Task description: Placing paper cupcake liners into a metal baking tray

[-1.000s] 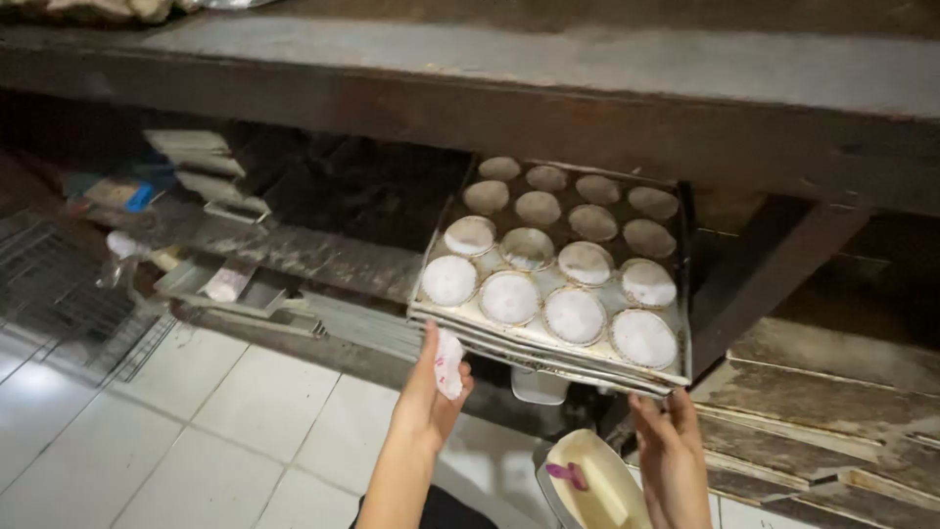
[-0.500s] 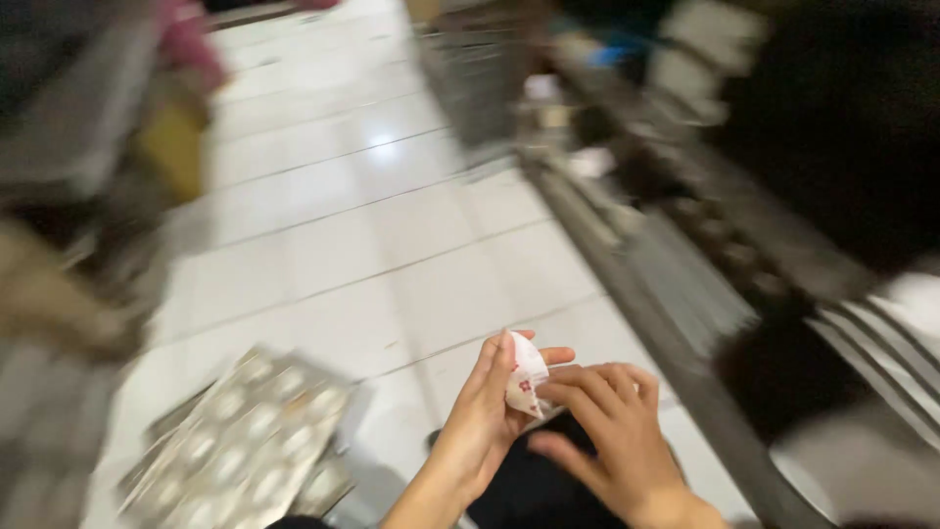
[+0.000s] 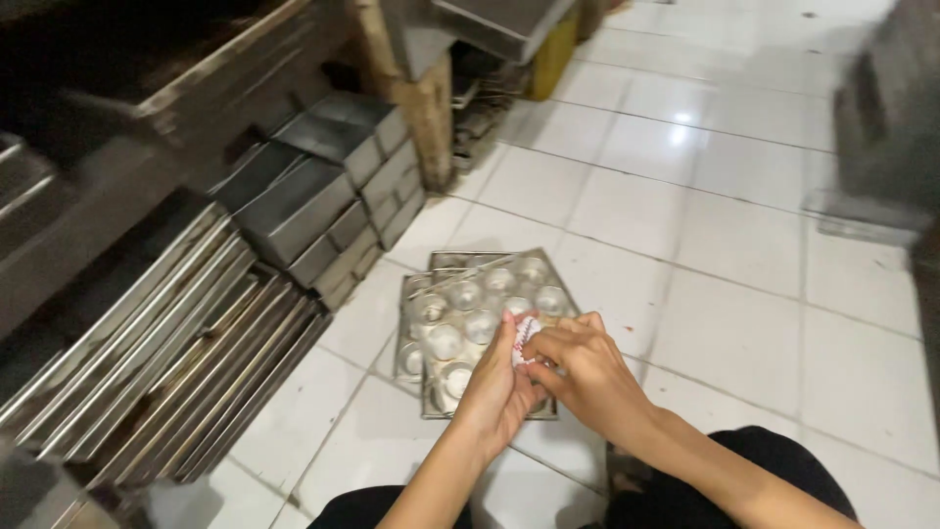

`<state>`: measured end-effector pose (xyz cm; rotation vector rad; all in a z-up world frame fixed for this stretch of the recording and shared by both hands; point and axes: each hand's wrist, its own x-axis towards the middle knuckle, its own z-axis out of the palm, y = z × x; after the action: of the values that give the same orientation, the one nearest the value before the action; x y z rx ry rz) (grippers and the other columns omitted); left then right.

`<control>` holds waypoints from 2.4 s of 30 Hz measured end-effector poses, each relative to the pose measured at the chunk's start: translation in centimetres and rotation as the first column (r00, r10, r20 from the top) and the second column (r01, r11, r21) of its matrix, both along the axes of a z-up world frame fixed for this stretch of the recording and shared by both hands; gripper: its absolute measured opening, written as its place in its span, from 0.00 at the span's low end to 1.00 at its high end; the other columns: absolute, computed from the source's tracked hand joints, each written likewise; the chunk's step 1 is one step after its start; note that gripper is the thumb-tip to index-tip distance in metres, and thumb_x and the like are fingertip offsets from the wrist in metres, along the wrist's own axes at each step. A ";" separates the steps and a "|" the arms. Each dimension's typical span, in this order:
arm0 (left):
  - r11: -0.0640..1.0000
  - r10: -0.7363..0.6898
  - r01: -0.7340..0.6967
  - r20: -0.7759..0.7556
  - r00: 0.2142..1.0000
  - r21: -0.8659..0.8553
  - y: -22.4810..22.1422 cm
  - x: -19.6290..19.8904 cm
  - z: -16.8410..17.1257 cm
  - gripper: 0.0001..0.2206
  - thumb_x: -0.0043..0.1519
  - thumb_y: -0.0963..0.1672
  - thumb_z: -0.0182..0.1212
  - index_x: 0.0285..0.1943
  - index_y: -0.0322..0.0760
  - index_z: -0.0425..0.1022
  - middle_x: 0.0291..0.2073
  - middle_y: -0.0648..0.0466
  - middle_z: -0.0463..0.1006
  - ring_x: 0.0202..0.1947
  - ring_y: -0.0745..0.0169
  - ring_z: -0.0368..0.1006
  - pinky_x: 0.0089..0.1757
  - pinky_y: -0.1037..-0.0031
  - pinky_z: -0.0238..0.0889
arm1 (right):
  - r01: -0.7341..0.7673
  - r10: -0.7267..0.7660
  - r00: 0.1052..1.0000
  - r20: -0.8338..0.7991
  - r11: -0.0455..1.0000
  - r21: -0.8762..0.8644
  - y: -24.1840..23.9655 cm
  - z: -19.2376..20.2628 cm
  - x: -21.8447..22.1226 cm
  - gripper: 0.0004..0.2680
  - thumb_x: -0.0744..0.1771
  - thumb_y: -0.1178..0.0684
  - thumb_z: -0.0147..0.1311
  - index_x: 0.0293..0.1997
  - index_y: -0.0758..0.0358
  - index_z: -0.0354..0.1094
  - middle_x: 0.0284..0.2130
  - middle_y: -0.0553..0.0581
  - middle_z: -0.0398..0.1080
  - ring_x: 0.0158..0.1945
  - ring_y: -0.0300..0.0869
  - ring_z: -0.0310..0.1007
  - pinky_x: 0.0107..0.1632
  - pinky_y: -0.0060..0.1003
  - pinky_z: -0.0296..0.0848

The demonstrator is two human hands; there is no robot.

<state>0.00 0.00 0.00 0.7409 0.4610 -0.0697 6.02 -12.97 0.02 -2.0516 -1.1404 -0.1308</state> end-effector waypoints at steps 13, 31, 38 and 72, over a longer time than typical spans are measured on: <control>0.994 0.084 -0.093 0.126 0.988 0.064 7.1 2.9 -5.2 0.26 0.64 0.47 0.63 0.69 0.38 0.58 0.41 0.45 0.77 0.30 0.64 0.77 0.31 0.73 0.78 | -0.129 0.140 0.986 -0.089 0.985 0.119 6.5 -7.0 4.6 0.06 0.62 0.56 0.66 0.30 0.58 0.70 0.24 0.54 0.73 0.34 0.51 0.71 0.44 0.42 0.64; 0.988 0.058 -0.080 0.161 0.985 0.131 8.7 3.9 -5.0 0.35 0.63 0.49 0.66 0.72 0.37 0.48 0.45 0.44 0.72 0.29 0.78 0.71 0.38 0.72 0.78 | -0.079 0.149 0.925 -0.350 0.975 0.207 7.6 -6.6 5.3 0.06 0.59 0.59 0.70 0.34 0.64 0.79 0.25 0.61 0.78 0.36 0.55 0.78 0.46 0.46 0.72; 0.991 0.070 -0.084 0.127 0.989 0.105 8.7 4.4 -5.9 0.36 0.62 0.50 0.67 0.72 0.36 0.47 0.52 0.40 0.70 0.28 0.75 0.72 0.39 0.60 0.78 | 0.055 0.072 0.862 -0.501 0.971 0.234 7.7 -6.7 5.1 0.04 0.59 0.59 0.70 0.28 0.64 0.77 0.18 0.54 0.74 0.35 0.41 0.74 0.49 0.39 0.72; 0.814 0.570 -0.574 -0.072 0.819 -0.085 18.0 0.1 -5.6 0.25 0.62 0.50 0.64 0.58 0.32 0.58 0.51 0.46 0.65 0.57 0.49 0.66 0.50 0.45 0.72 | -0.082 0.294 0.862 0.412 0.884 -0.460 15.1 -30.9 0.9 0.17 0.62 0.55 0.45 0.55 0.63 0.72 0.54 0.60 0.74 0.58 0.49 0.73 0.74 0.61 0.41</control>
<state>0.08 17.99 -5.55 0.4729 0.7034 0.4590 6.88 2.15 -30.87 -2.3423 -1.8100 -0.3194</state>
